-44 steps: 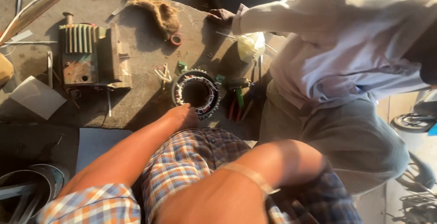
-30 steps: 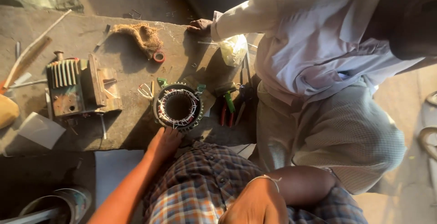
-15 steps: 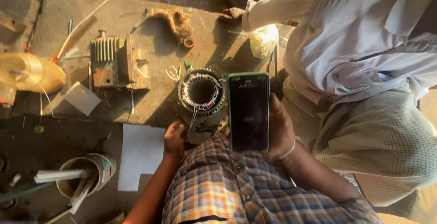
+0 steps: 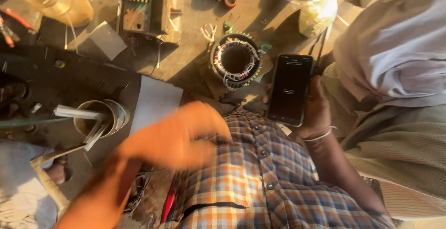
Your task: The person works on an electric motor stator placed on a low concrete slab, pressing and seating the copper windings inside the housing by hand, using a mallet to tap components into place and pliers to adjust wires. They rotate the stator to reach different sides and continue seating the winding insulation around the bore.
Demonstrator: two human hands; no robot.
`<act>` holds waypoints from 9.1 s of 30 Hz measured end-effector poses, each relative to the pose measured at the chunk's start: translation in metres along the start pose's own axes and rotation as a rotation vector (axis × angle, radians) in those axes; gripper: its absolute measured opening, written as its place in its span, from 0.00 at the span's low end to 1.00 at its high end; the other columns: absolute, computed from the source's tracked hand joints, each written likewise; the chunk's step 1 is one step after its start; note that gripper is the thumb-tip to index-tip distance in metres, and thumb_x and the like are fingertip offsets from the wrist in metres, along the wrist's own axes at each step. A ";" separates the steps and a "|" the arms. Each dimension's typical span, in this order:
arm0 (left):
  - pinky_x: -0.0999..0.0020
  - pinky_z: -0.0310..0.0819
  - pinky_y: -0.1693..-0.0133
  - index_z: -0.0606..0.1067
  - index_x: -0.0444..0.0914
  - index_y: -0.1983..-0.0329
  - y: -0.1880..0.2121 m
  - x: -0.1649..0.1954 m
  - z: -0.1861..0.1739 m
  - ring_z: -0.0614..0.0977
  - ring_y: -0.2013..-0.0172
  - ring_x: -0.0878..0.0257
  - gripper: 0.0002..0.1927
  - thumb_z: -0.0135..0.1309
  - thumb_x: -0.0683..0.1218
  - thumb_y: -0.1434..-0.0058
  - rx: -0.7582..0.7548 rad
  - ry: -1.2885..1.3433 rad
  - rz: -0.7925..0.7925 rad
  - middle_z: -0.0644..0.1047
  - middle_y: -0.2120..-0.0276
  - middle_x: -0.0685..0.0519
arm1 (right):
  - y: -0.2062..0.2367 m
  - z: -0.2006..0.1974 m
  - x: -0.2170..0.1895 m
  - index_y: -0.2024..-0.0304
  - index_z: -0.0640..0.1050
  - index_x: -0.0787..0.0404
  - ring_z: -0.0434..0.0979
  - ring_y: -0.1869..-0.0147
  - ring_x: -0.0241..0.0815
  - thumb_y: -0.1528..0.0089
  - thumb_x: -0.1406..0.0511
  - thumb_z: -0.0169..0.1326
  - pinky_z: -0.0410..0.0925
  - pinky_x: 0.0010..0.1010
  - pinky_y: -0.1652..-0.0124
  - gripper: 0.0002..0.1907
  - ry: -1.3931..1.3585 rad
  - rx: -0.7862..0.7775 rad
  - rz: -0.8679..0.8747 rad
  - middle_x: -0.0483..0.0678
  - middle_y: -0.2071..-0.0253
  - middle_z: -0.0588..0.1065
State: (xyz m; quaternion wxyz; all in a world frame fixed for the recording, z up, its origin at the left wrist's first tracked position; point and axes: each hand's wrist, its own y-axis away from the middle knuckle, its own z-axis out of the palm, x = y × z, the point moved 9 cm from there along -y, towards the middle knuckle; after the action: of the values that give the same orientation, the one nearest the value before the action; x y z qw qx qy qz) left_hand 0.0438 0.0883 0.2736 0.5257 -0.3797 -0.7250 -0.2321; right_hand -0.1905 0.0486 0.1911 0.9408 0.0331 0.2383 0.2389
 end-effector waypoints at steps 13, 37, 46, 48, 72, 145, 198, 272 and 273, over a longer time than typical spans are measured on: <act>0.59 0.75 0.55 0.74 0.39 0.41 0.005 0.024 0.064 0.81 0.55 0.53 0.20 0.50 0.46 0.36 -0.223 0.006 -0.736 0.79 0.55 0.45 | 0.080 0.140 -0.029 0.28 0.59 0.73 0.78 0.40 0.59 0.36 0.54 0.61 0.73 0.40 0.42 0.44 0.669 -0.632 0.167 0.71 0.37 0.68; 0.56 0.75 0.47 0.72 0.42 0.33 -0.005 0.033 0.047 0.79 0.45 0.48 0.35 0.61 0.49 0.47 -0.537 -0.415 -0.463 0.74 0.37 0.44 | 0.071 0.212 0.043 0.39 0.72 0.68 0.80 0.42 0.56 0.22 0.57 0.39 0.75 0.44 0.43 0.21 0.755 -0.963 -0.375 0.59 0.43 0.76; 0.56 0.74 0.52 0.81 0.37 0.60 -0.066 -0.085 -0.070 0.82 0.57 0.51 0.10 0.57 0.46 0.41 -0.072 -0.230 -0.255 0.83 0.64 0.48 | -0.063 0.009 -0.051 0.63 0.82 0.61 0.82 0.70 0.46 0.36 0.62 0.56 0.73 0.37 0.67 0.08 1.701 0.164 -0.153 0.50 0.71 0.80; 0.55 0.71 0.48 0.81 0.40 0.61 -0.091 -0.147 -0.074 0.79 0.52 0.49 0.08 0.59 0.47 0.39 0.109 -0.384 -0.195 0.81 0.59 0.50 | -0.105 -0.035 -0.027 0.62 0.83 0.62 0.82 0.67 0.50 0.38 0.62 0.57 0.73 0.40 0.63 0.10 1.802 0.232 -0.013 0.53 0.69 0.80; 0.42 0.51 0.42 0.81 0.41 0.79 -0.137 -0.324 -0.060 0.74 0.46 0.52 0.07 0.58 0.44 0.46 -0.050 -0.519 0.044 0.77 0.68 0.53 | -0.249 -0.227 0.127 0.69 0.85 0.64 0.83 0.65 0.53 0.39 0.60 0.56 0.75 0.40 0.62 0.14 2.000 0.213 1.020 0.57 0.70 0.81; 0.49 0.58 0.40 0.77 0.43 0.78 -0.143 -0.312 -0.016 0.76 0.58 0.56 0.07 0.52 0.42 0.46 0.058 -0.854 0.075 0.76 0.72 0.53 | -0.212 -0.137 0.063 0.70 0.74 0.61 0.76 0.66 0.53 0.41 0.60 0.61 0.69 0.44 0.63 0.12 2.000 0.311 -0.205 0.52 0.71 0.74; 0.44 0.45 0.33 0.82 0.39 0.70 -0.141 -0.335 -0.013 0.75 0.45 0.55 0.04 0.57 0.43 0.46 0.060 -0.848 -0.182 0.79 0.65 0.50 | -0.260 -0.235 0.123 0.70 0.84 0.66 0.83 0.62 0.54 0.47 0.57 0.64 0.75 0.39 0.61 0.16 2.263 -0.084 0.986 0.59 0.68 0.81; 0.62 0.67 0.63 0.74 0.48 0.82 -0.142 -0.339 0.040 0.78 0.77 0.61 0.10 0.54 0.43 0.45 -0.193 -1.058 0.340 0.74 0.82 0.55 | -0.235 -0.161 0.081 0.63 0.76 0.64 0.77 0.56 0.49 0.44 0.68 0.58 0.71 0.37 0.54 0.08 2.265 -0.345 -0.366 0.51 0.63 0.74; 0.62 0.67 0.63 0.74 0.47 0.83 -0.143 -0.343 0.044 0.78 0.77 0.61 0.10 0.54 0.44 0.46 -0.234 -1.090 0.342 0.75 0.81 0.55 | -0.235 -0.162 0.080 0.63 0.76 0.64 0.77 0.56 0.50 0.45 0.68 0.58 0.71 0.37 0.54 0.09 2.248 -0.366 -0.359 0.51 0.63 0.75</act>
State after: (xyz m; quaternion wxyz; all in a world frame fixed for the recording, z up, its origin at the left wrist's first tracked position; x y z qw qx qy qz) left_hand -0.0407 -0.0710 -0.0546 0.0615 -0.6117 -0.7887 0.0066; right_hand -0.1019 -0.1302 -0.0284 0.2084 -0.3699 0.9050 0.0274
